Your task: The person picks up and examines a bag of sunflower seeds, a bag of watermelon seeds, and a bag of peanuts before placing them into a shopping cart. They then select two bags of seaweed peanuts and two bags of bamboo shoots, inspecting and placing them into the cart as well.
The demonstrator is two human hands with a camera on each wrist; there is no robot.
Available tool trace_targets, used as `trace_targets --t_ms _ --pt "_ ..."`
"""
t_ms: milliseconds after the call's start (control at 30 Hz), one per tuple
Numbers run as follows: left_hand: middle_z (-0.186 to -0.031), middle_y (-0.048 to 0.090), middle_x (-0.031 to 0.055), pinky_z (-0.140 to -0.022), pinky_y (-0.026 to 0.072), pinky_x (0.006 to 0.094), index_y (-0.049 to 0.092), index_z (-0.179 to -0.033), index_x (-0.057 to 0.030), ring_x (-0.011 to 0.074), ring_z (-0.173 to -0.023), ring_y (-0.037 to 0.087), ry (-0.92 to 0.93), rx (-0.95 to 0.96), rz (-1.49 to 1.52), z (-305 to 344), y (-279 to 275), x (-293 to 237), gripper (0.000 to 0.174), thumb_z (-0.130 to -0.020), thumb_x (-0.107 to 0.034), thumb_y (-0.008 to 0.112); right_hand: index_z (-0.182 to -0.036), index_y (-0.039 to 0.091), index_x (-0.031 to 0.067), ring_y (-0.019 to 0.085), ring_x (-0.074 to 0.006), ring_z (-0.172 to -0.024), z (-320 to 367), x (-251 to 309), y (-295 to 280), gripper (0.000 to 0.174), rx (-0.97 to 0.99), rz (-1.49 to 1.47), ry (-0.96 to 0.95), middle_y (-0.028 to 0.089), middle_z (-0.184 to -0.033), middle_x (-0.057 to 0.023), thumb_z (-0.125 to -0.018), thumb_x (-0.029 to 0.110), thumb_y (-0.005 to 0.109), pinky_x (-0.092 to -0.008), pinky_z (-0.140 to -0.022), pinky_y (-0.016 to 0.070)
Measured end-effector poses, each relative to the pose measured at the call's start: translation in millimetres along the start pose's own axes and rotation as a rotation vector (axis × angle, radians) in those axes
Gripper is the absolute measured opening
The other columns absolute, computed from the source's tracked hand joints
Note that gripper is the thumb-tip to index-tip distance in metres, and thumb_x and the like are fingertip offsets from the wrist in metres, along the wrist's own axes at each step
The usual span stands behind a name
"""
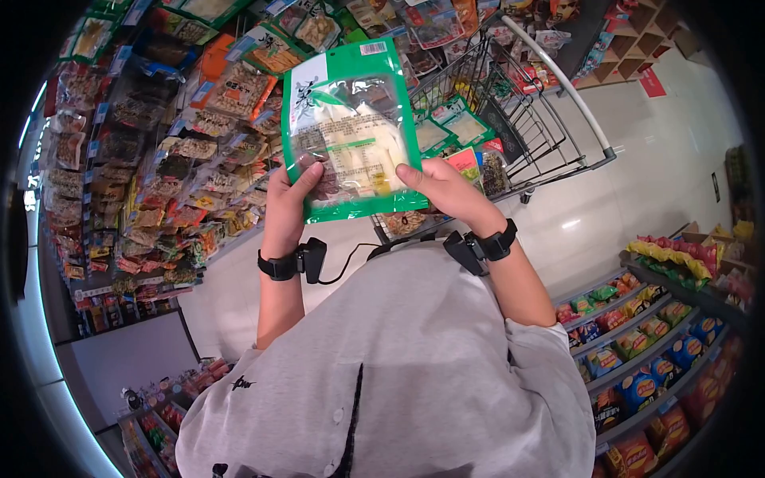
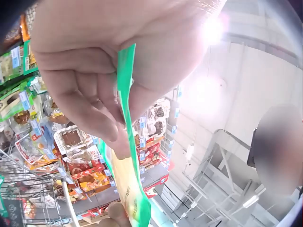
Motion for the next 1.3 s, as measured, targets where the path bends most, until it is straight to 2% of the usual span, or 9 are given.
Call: trace_targets --t_ms 167,267,333,400,533,600,800,967,1300 --pt "-0.110 0.063 0.0113 -0.080 0.0509 0.0293 0.047 -0.132 0.0005 0.0158 -0.090 0.063 -0.072 0.025 0.065 -5.3 2.2 23.0 0.048 -0.090 -0.017 0.063 -0.114 0.059 -0.0043 0.058 -0.0120 -0.095 1.7 -0.7 -12.4 0.045 -0.199 0.166 -0.133 0.065 -0.104 -0.0071 -0.100 0.036 0.044 -0.0271 -0.085 0.0452" --pt "-0.132 0.048 0.0217 -0.085 0.0506 0.0333 0.024 -0.144 0.0029 0.0229 -0.113 0.055 0.335 -0.201 -0.390 6.2 11.7 -6.2 0.075 -0.087 -0.023 0.066 -0.116 0.058 -0.0040 0.061 -0.0189 -0.092 4.6 12.6 -7.4 0.042 -0.350 0.312 -0.184 0.066 -0.103 -0.0112 -0.098 0.033 0.048 -0.0294 -0.083 0.0470" --pt "-0.146 0.030 0.0249 -0.098 0.0423 0.0387 0.003 -0.148 0.0004 0.0273 -0.130 0.040 0.414 0.052 -0.548 16.0 49.8 -5.3 0.096 -0.085 -0.028 0.069 -0.119 0.056 -0.0035 0.062 -0.0237 -0.091 1.9 21.3 6.0 0.042 -0.418 0.464 -0.206 0.066 -0.103 -0.0138 -0.097 0.032 0.050 -0.0317 -0.082 0.0482" --pt "-0.143 0.035 0.0211 -0.103 0.0361 0.0384 0.014 -0.146 0.0013 0.0256 -0.131 0.038 0.314 0.091 -0.288 19.6 57.3 5.2 0.088 -0.085 -0.030 0.069 -0.124 0.052 -0.0016 0.060 -0.0327 -0.101 0.8 37.6 47.3 0.045 -0.417 1.150 -0.372 0.062 -0.112 -0.0188 -0.091 0.029 0.057 -0.0373 -0.083 0.0495" --pt "-0.120 0.056 0.0117 -0.090 0.0469 0.0321 0.042 -0.132 0.0000 0.0201 -0.109 0.056 -0.006 -0.032 0.452 5.0 23.2 42.5 0.044 -0.094 -0.019 0.056 -0.122 0.054 0.0016 0.048 -0.0321 -0.121 1.2 30.3 74.1 0.045 -0.353 1.204 -0.520 0.053 -0.130 -0.0157 -0.086 0.028 0.061 -0.0392 -0.091 0.0467" --pt "-0.123 0.055 0.0123 -0.088 0.0510 0.0336 0.041 -0.132 0.0005 0.0225 -0.108 0.058 -0.026 -0.108 0.530 8.4 2.0 46.9 0.044 -0.094 -0.017 0.055 -0.118 0.060 0.0067 0.048 -0.0330 -0.121 5.6 40.1 75.0 0.037 -0.177 1.156 -0.618 0.051 -0.133 -0.0135 -0.085 0.024 0.064 -0.0412 -0.100 0.0398" --pt "-0.128 0.052 0.0145 -0.092 0.0507 0.0377 0.037 -0.135 0.0020 0.0246 -0.112 0.057 -0.051 -0.029 0.542 31.9 -15.6 64.6 0.049 -0.095 -0.021 0.054 -0.127 0.052 0.0080 0.053 -0.0300 -0.112 12.8 47.3 9.4 0.043 -0.581 0.820 -0.443 0.054 -0.126 -0.0127 -0.086 0.019 0.062 -0.0374 -0.092 0.0432" --pt "-0.127 0.054 0.0157 -0.091 0.0500 0.0342 0.039 -0.134 0.0032 0.0230 -0.109 0.060 -0.209 -0.107 0.537 46.4 -29.4 95.8 0.054 -0.099 -0.038 0.044 -0.129 0.044 -0.0006 0.053 -0.0034 -0.081 -14.3 -58.0 3.7 0.041 -0.258 0.141 -0.048 0.066 -0.091 -0.0038 -0.091 0.008 0.059 -0.0223 -0.070 0.0443" --pt "-0.113 0.061 0.0130 -0.087 0.0473 0.0297 0.053 -0.120 0.0063 0.0158 -0.099 0.060 -0.373 -0.156 0.267 65.5 -71.2 172.1 0.050 -0.099 -0.039 0.045 -0.116 0.056 -0.0012 0.059 -0.0054 -0.085 -17.5 -120.0 34.0 0.028 -0.194 -0.022 0.164 0.066 -0.093 -0.0040 -0.090 0.007 0.059 -0.0222 -0.073 0.0462"
Point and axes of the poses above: each hand's wrist, its own z-axis away from the middle knuckle, its own y-axis out of the palm, x = y × z, the point moved 9 cm from there along -z, towards the middle knuckle
